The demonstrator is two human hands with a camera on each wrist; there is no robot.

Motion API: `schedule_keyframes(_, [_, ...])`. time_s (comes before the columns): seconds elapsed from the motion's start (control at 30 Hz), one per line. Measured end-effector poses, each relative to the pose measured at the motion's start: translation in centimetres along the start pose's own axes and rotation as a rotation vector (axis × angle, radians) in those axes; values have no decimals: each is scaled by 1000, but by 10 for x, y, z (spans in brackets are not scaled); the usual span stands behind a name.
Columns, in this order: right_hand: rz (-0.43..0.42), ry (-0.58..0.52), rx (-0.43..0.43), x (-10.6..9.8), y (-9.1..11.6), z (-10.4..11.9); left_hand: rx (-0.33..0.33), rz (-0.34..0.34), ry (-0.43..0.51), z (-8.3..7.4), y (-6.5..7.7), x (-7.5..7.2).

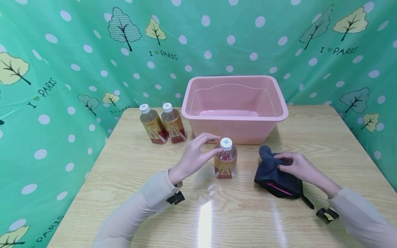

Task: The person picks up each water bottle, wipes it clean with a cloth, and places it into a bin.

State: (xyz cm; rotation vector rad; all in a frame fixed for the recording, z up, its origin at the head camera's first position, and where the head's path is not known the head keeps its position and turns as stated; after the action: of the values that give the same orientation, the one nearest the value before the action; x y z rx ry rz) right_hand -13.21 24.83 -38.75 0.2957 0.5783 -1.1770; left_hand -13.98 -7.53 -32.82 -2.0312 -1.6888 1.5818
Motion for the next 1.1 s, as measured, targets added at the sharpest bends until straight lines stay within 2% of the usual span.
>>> schedule_keyframes(0.2, [-31, -18, -27, 0, 1, 5, -11, -9, 23, -2, -3, 4])
schedule_keyframes(0.37, [-26, -67, -34, -1, 1, 11, -33, -2, 45, -5, -4, 8])
schedule_keyframes(0.6, [-50, -98, -115, 0, 0, 20, -6, -33, 36, -6, -6, 14])
schedule_keyframes(0.83, [-32, -105, -105, 2, -3, 31, -9, -30, 72, -6, -8, 17])
schedule_keyframes(1.1, [-49, -139, -128, 7, -9, 40, -23, -28, 92, -6, -8, 19])
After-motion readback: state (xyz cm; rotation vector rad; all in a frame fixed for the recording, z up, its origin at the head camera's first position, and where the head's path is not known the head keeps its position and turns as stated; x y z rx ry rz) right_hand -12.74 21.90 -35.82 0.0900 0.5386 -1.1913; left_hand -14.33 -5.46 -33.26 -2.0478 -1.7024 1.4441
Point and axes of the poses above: each hand's wrist, its own y-axis away from the middle knuckle, its own x-axis out of the palm, z = x × y, the point moved 1 cm from there along -y, towards the middle knuckle, and after that the axes turned 12 degrees about -y, right-handed, at the moved point
